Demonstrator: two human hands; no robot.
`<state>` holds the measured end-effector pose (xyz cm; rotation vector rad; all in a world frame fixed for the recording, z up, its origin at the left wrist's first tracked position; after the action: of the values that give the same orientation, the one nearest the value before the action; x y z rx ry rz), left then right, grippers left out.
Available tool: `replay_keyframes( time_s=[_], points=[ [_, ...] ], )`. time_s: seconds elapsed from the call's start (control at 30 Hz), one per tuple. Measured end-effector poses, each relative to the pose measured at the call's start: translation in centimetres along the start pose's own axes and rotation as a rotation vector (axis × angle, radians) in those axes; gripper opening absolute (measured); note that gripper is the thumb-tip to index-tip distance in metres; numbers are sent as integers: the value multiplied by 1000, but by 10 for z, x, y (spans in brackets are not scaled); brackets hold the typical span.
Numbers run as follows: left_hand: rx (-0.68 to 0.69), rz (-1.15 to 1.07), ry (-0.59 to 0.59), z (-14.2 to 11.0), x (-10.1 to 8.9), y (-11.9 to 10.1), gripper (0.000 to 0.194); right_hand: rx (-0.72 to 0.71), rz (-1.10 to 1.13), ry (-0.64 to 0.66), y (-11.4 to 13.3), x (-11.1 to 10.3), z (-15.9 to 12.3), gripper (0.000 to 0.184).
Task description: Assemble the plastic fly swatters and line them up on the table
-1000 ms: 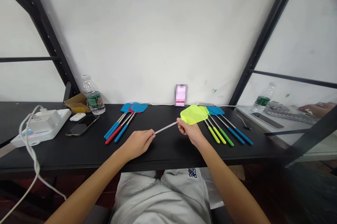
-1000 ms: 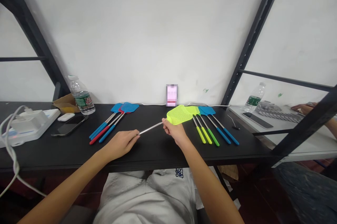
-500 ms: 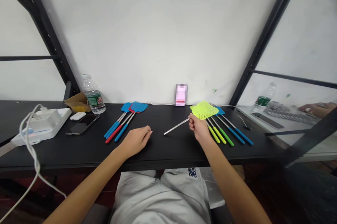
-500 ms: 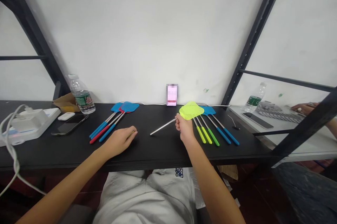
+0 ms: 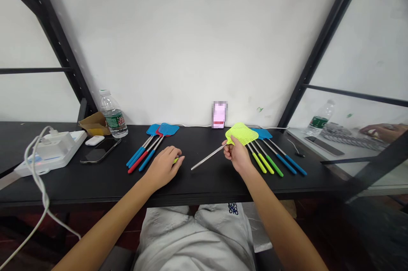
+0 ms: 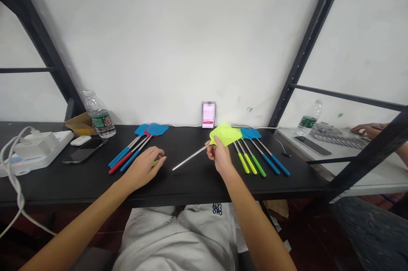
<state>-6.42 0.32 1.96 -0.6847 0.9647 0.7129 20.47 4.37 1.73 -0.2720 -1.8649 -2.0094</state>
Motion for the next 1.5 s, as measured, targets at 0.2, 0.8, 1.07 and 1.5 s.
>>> replay_keyframes(
  time_s=[0.2,0.8,1.07,1.5],
  points=[
    [11,-459,91,0,0,-29,26,138,-111,330,-5,24,-14,44],
    [-58,-756,316,2,16,-40,34,167,-392,495,-42,60,-25,38],
    [-114,-689,229,2,15,-39,35,146,-343,507,-38,59,-27,41],
    [-155,-1042,297,1,20,-35,38,116,-221,498,-31,59,-28,42]
  ],
)
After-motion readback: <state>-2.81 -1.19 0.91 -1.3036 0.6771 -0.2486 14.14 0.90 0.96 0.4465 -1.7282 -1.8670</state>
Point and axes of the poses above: each hand's wrist, its own z-axis towards the middle knuckle, its own x-axis out of the palm, y = z × x, the point moved 2 cm from there along z, towards the middle knuckle, and after that the axes turned 10 degrees about y, right-handed, at the moved point
